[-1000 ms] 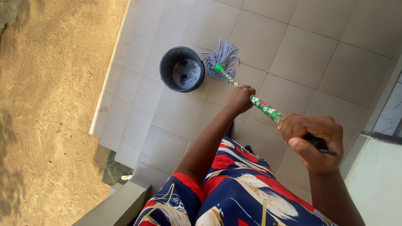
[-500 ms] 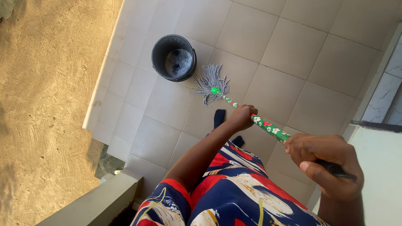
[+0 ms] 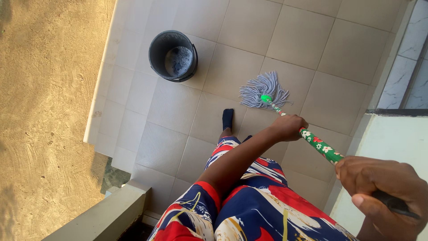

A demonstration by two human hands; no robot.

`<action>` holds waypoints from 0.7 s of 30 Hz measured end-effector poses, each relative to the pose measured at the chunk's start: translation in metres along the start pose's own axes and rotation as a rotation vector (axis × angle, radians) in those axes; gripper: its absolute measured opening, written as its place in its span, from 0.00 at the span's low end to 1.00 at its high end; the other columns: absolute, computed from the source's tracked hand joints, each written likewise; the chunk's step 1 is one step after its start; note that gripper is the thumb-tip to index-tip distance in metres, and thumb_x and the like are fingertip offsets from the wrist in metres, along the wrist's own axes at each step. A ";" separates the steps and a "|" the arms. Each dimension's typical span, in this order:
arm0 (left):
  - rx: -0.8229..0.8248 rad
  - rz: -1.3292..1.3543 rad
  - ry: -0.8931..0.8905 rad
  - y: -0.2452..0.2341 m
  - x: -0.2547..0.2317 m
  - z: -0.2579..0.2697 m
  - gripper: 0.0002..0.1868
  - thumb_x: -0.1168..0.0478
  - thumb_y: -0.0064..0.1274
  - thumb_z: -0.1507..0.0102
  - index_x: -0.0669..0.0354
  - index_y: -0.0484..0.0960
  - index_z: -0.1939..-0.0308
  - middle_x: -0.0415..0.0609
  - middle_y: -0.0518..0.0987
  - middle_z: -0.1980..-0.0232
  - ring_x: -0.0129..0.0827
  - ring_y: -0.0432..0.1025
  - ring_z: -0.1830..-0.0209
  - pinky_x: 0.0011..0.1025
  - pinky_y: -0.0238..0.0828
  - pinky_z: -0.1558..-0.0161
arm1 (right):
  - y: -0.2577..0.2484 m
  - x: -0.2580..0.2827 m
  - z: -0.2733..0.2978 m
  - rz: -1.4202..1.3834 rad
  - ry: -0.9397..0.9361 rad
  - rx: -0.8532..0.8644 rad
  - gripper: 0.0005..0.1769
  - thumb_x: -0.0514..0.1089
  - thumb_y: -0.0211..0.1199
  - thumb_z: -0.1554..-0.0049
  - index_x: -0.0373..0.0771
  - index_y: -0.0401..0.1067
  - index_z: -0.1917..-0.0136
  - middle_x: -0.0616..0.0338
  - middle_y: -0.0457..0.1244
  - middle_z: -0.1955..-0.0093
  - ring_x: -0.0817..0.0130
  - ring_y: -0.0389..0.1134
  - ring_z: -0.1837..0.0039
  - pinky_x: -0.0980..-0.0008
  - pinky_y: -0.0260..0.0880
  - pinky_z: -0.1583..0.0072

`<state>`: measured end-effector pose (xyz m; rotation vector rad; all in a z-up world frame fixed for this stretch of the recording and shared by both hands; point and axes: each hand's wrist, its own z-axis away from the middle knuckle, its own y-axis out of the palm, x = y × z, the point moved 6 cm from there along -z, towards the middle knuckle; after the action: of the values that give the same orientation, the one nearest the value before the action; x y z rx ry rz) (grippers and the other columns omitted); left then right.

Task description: The person wrings out a mop in a bucket of soapy water and mops a tiled floor, periodically returning to the bucket to rinse and wring the mop head.

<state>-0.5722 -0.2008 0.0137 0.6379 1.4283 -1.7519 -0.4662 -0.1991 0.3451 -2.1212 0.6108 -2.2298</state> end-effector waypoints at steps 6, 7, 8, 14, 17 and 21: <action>-0.193 -0.096 -0.003 -0.023 0.050 0.024 0.02 0.63 0.57 0.45 0.55 0.80 0.72 0.45 0.82 0.62 0.45 0.78 0.59 0.44 0.75 0.61 | 0.017 -0.037 0.011 -0.195 -0.065 -0.082 0.20 0.50 0.62 0.52 0.46 0.54 0.74 0.64 0.50 0.78 0.71 0.49 0.70 0.57 0.61 0.55; -0.232 -0.121 0.003 -0.027 0.064 0.029 0.02 0.63 0.58 0.45 0.55 0.80 0.72 0.46 0.82 0.63 0.45 0.78 0.57 0.43 0.74 0.59 | 0.022 -0.045 0.005 -0.258 -0.090 -0.063 0.19 0.49 0.62 0.52 0.46 0.55 0.75 0.64 0.50 0.79 0.70 0.48 0.70 0.60 0.57 0.58; -0.272 -0.146 0.010 -0.032 0.077 0.034 0.03 0.62 0.58 0.44 0.55 0.80 0.71 0.46 0.81 0.63 0.45 0.78 0.55 0.43 0.74 0.57 | 0.025 -0.050 0.000 -0.259 -0.093 -0.068 0.19 0.49 0.62 0.52 0.46 0.55 0.75 0.64 0.50 0.79 0.70 0.48 0.70 0.60 0.57 0.58; -0.315 -0.109 -0.045 -0.028 0.108 0.045 0.16 0.51 0.61 0.38 0.58 0.81 0.72 0.49 0.80 0.63 0.46 0.76 0.54 0.43 0.74 0.55 | 0.050 -0.030 -0.014 -0.203 -0.108 0.035 0.17 0.46 0.57 0.52 0.43 0.53 0.75 0.62 0.49 0.78 0.69 0.51 0.72 0.58 0.64 0.55; -0.329 -0.049 0.013 -0.013 0.071 0.030 0.13 0.52 0.60 0.40 0.57 0.81 0.72 0.48 0.81 0.64 0.46 0.76 0.53 0.44 0.73 0.57 | 0.031 -0.013 0.000 -0.140 0.000 -0.061 0.16 0.46 0.56 0.55 0.42 0.50 0.73 0.61 0.47 0.77 0.68 0.50 0.71 0.56 0.67 0.52; -0.208 0.050 0.061 0.010 0.027 0.000 0.13 0.53 0.57 0.37 0.57 0.79 0.71 0.47 0.81 0.62 0.45 0.77 0.54 0.44 0.73 0.56 | 0.009 -0.006 0.014 -0.081 0.090 -0.118 0.19 0.46 0.59 0.54 0.41 0.51 0.74 0.61 0.47 0.75 0.66 0.48 0.68 0.57 0.60 0.54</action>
<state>-0.5795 -0.2081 -0.0138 0.6144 1.5980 -1.5315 -0.4548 -0.2097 0.3373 -2.1450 0.6891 -2.4006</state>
